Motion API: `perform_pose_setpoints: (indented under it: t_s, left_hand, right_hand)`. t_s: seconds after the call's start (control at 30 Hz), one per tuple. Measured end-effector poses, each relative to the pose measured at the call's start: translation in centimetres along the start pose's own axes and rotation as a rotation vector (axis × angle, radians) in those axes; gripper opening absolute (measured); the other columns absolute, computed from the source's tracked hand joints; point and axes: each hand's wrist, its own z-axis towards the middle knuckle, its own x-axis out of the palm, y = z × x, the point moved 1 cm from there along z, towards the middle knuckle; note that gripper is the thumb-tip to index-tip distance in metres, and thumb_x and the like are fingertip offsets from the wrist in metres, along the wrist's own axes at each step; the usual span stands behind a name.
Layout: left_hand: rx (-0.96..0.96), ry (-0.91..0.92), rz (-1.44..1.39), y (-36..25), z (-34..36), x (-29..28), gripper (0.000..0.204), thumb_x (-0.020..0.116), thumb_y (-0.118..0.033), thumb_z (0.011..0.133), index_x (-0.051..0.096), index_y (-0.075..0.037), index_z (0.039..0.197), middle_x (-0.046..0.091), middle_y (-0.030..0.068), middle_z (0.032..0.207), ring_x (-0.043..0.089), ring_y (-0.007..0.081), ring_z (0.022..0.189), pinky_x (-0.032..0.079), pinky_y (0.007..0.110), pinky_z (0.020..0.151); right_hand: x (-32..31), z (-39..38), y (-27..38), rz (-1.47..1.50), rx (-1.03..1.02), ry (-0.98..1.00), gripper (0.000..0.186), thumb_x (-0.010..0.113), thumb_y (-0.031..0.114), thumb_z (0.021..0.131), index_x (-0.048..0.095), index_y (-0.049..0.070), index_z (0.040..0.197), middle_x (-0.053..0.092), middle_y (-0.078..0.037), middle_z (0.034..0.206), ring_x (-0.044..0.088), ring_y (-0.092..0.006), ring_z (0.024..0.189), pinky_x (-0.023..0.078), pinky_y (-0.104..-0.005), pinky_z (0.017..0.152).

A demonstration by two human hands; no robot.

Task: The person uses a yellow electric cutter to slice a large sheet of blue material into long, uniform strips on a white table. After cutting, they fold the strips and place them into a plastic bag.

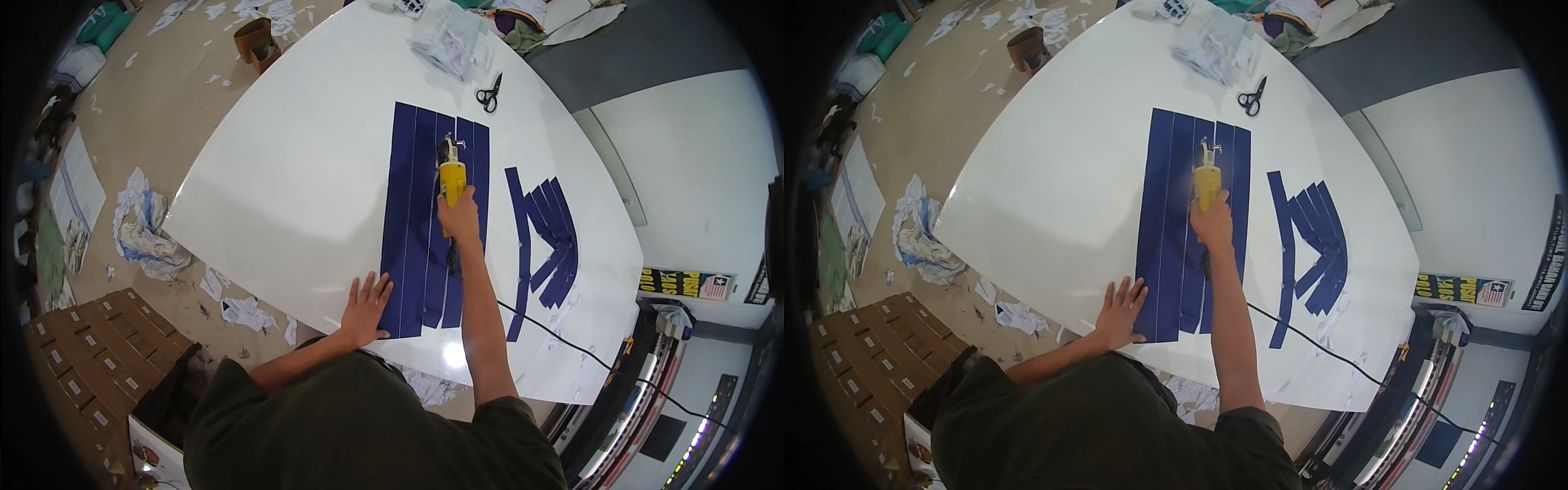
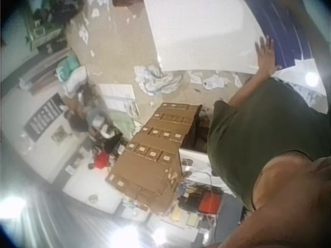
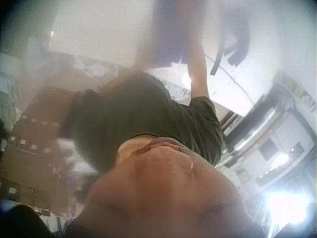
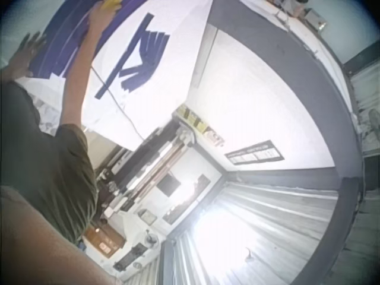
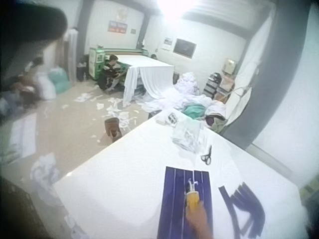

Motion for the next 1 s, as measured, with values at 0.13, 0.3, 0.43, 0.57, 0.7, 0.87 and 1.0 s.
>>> perform_pose_setpoints:
  t_s: [0.13, 0.3, 0.43, 0.57, 0.7, 0.87, 1.0]
  left_hand:
    - [-0.003, 0.001, -0.002, -0.1, -0.1, -0.3, 0.127, 0.083, -0.060, 0.069, 0.016, -0.006, 0.162, 0.011, 0.0140, 0.170, 0.005, 0.0390, 0.156, 0.003, 0.061, 0.124]
    - [-0.002, -0.024, -0.036, 0.0, -0.2, -0.2, 0.126, 0.084, -0.059, 0.068, 0.018, -0.006, 0.162, 0.012, 0.0139, 0.169, 0.007, 0.0388, 0.156, 0.004, 0.061, 0.124]
    - [0.003, -0.025, -0.036, 0.0, -0.2, -0.3, 0.126, 0.084, -0.058, 0.068, 0.019, -0.006, 0.161, 0.013, 0.0144, 0.169, 0.008, 0.0390, 0.156, 0.005, 0.061, 0.124]
    - [0.000, -0.016, -0.032, 0.0, 0.0, -0.7, 0.125, 0.084, -0.058, 0.068, 0.019, -0.006, 0.161, 0.013, 0.0145, 0.169, 0.008, 0.0389, 0.156, 0.005, 0.061, 0.124]
    - [-0.002, -0.004, -0.022, 0.0, -0.2, -0.5, 0.126, 0.083, -0.059, 0.068, 0.018, -0.006, 0.162, 0.012, 0.0136, 0.169, 0.007, 0.0384, 0.156, 0.005, 0.061, 0.124]
    - [-0.015, 0.016, -0.013, 0.0, -0.1, -0.4, 0.127, 0.083, -0.061, 0.069, 0.016, -0.008, 0.162, 0.009, 0.0124, 0.170, 0.004, 0.0376, 0.156, 0.003, 0.060, 0.124]
    - [-0.023, 0.032, -0.011, 0.0, 0.1, -0.2, 0.127, 0.082, -0.061, 0.069, 0.015, -0.009, 0.163, 0.008, 0.0119, 0.170, 0.003, 0.0374, 0.157, 0.001, 0.060, 0.124]
  right_hand:
    - [-0.2, 1.8, 0.9, -0.011, -0.012, -0.001, 0.067, 0.069, 0.037, 0.088, 0.037, -0.007, 0.126, 0.064, -0.041, 0.106, 0.066, -0.0548, 0.099, 0.056, -0.0550, 0.087]
    - [-0.6, 4.0, 2.0, 0.018, -0.018, 0.008, 0.066, 0.069, 0.037, 0.088, 0.037, -0.007, 0.126, 0.064, -0.041, 0.107, 0.066, -0.0550, 0.100, 0.056, -0.0541, 0.087]
    - [-0.6, 5.7, 2.3, 0.037, -0.033, 0.010, 0.065, 0.069, 0.037, 0.088, 0.037, -0.006, 0.125, 0.064, -0.041, 0.107, 0.066, -0.0548, 0.100, 0.056, -0.0538, 0.087]
    - [-0.5, 7.4, 2.7, 0.025, -0.034, 0.006, 0.065, 0.069, 0.037, 0.087, 0.037, -0.007, 0.124, 0.064, -0.042, 0.107, 0.066, -0.0548, 0.100, 0.056, -0.0535, 0.086]
    - [-0.4, 8.4, 2.6, 0.026, -0.040, 0.002, 0.067, 0.069, 0.037, 0.087, 0.037, -0.007, 0.125, 0.064, -0.042, 0.106, 0.066, -0.0547, 0.100, 0.056, -0.0535, 0.087]
    - [-0.4, 9.5, 3.2, 0.028, -0.045, -0.012, 0.069, 0.069, 0.038, 0.087, 0.037, -0.008, 0.127, 0.065, -0.041, 0.106, 0.066, -0.0548, 0.100, 0.056, -0.0535, 0.088]
    - [-0.4, 9.9, 3.9, 0.039, -0.024, -0.014, 0.070, 0.069, 0.038, 0.087, 0.037, -0.008, 0.128, 0.064, -0.041, 0.107, 0.066, -0.0545, 0.101, 0.055, -0.0533, 0.089]
